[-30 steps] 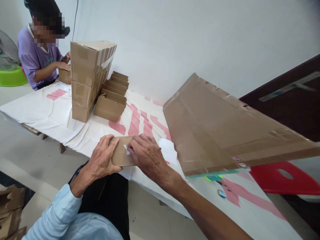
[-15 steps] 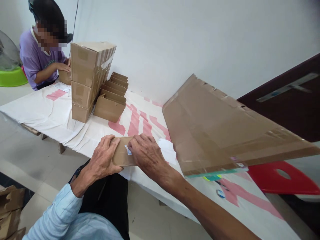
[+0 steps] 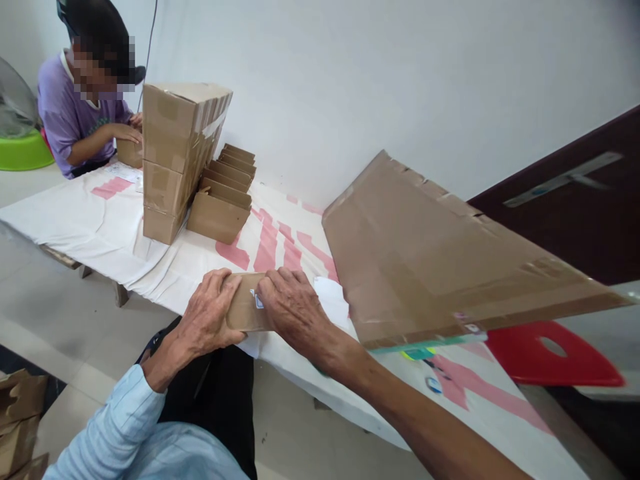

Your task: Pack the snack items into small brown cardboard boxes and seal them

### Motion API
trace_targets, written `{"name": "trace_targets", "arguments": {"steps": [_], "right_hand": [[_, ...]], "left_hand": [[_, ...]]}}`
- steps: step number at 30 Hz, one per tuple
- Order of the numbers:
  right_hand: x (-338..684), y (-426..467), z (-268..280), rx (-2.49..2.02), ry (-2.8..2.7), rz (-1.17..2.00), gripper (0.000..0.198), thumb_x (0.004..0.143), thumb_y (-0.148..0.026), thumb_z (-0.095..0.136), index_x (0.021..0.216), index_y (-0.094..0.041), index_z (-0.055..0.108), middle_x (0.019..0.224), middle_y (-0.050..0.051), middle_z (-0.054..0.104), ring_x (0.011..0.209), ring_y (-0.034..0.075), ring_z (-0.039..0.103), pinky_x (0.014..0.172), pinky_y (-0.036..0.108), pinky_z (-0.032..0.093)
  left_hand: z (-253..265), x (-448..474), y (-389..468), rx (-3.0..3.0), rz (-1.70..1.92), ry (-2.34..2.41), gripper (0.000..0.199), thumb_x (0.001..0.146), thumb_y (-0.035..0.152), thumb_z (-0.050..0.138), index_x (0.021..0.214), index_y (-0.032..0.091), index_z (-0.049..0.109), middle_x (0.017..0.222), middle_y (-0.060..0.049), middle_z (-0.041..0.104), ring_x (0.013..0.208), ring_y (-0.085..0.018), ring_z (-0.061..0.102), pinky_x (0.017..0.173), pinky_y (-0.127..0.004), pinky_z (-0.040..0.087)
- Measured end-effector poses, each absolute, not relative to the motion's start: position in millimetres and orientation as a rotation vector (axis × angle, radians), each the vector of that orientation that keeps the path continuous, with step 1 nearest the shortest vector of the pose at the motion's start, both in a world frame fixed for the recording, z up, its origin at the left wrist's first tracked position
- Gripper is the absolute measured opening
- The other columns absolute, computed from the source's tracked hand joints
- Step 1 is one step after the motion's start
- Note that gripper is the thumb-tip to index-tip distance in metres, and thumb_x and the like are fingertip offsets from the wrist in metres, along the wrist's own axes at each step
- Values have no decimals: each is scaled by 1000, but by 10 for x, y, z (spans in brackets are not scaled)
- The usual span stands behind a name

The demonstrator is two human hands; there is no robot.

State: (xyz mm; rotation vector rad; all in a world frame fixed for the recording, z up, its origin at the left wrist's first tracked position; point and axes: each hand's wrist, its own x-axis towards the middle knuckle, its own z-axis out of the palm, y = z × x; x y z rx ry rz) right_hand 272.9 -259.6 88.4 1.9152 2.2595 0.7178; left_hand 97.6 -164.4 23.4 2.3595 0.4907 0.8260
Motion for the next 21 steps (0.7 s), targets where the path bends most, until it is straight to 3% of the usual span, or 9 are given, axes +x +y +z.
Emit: {"name": "trace_targets", "arguments": {"steps": [9,21], "right_hand": [[2824,-2638,853,1997,2379,711,24,104,-12,52,86,-18,65,85,7,66,84,24,50,79,35,31],[2806,-2632,846,2008,2395,650,23,101,-9,50,86,-19,63,86,8,66,85,24,51,79,36,32]], "left_hand": [[214,979,-1638,2358,836,491,94,59,19,87,144,24,46,146,-17,49,139,-43,49,114,-62,49],[213,982,-1634,2351,838,494,94,59,20,88,143,25,46,145,-17,49,138,-43,49,113,-62,49]]}}
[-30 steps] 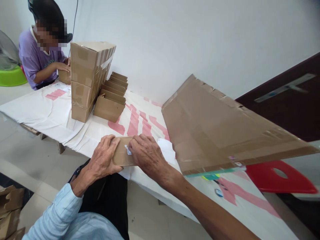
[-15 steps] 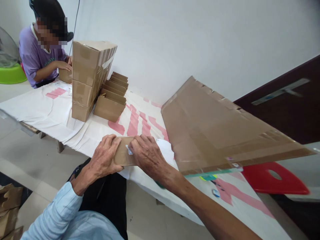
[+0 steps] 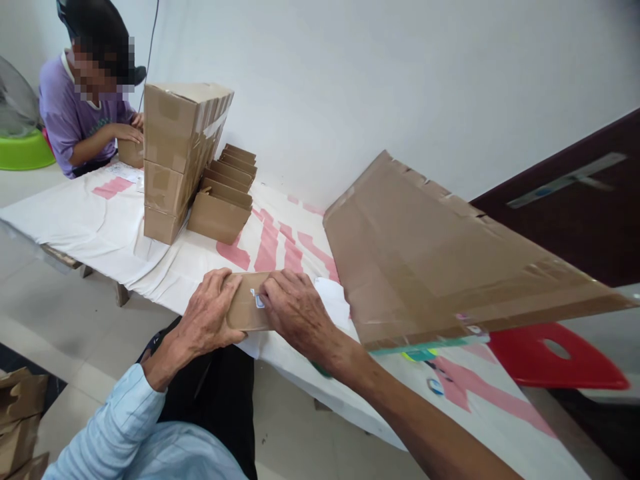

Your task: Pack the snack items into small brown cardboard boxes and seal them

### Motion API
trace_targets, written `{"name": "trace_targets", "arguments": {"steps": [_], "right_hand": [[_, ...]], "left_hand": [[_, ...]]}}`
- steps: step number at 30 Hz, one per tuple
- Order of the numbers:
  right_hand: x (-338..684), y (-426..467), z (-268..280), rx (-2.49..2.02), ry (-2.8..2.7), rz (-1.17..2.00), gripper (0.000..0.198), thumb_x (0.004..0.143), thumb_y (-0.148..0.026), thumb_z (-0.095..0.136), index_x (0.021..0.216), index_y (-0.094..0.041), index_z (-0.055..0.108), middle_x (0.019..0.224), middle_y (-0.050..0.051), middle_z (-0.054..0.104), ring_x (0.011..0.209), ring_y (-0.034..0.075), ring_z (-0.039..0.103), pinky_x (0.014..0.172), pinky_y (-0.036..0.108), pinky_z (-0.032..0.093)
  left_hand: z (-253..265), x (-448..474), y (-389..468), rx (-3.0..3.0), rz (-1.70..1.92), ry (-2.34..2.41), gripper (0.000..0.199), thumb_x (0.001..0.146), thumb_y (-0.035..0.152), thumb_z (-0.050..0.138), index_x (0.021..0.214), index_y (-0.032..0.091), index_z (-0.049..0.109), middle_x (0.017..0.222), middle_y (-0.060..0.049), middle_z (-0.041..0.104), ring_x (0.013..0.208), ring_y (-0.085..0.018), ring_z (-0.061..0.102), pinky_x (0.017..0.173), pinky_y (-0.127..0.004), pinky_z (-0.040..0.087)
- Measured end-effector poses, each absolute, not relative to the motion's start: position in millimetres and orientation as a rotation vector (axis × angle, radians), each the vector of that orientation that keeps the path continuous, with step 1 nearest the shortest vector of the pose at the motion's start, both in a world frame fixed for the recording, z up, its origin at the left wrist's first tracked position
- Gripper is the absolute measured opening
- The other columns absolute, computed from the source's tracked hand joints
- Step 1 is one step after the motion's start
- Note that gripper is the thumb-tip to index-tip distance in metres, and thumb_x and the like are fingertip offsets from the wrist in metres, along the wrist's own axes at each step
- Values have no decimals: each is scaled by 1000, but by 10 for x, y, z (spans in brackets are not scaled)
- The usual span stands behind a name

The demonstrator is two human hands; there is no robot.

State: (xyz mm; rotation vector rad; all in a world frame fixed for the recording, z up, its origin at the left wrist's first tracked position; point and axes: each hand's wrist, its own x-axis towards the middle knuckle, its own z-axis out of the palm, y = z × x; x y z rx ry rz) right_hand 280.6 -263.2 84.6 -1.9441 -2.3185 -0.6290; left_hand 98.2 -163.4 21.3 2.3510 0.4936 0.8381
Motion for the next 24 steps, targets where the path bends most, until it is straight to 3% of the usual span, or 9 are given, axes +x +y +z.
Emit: {"name": "trace_targets", "arguments": {"steps": [11,17,22,24], "right_hand": [[2775,-2657,773,-1750,-2123,-438,23,102,-13,45,84,-22,55,83,6,62,83,23,52,79,36,39],[2826,-2817,1176,-1668,-1659,-179,14,103,-24,52,89,-25,55,87,3,63,81,19,60,75,33,47],[3434,-3031,1244,-1800,-1356,-70,18,99,-34,57,84,-24,59,77,0,60,69,16,55,65,29,43],[3765,-3159,1062,-1862,-1243,-20,22,97,-38,56,81,-23,58,72,-2,57,65,15,52,61,29,41]], "left_hand": [[213,961,-1615,2332,865,508,96,59,20,87,145,26,46,143,-15,51,136,-42,51,114,-62,49],[175,905,-1519,2295,856,501,98,59,20,88,149,25,47,146,-16,50,139,-42,49,115,-61,48],[48,592,-1191,2215,786,450,94,70,27,85,154,23,45,155,-17,46,148,-40,45,124,-59,41],[-41,453,-996,2165,736,539,93,74,36,86,157,27,42,159,-15,44,151,-40,44,121,-58,46]]}}
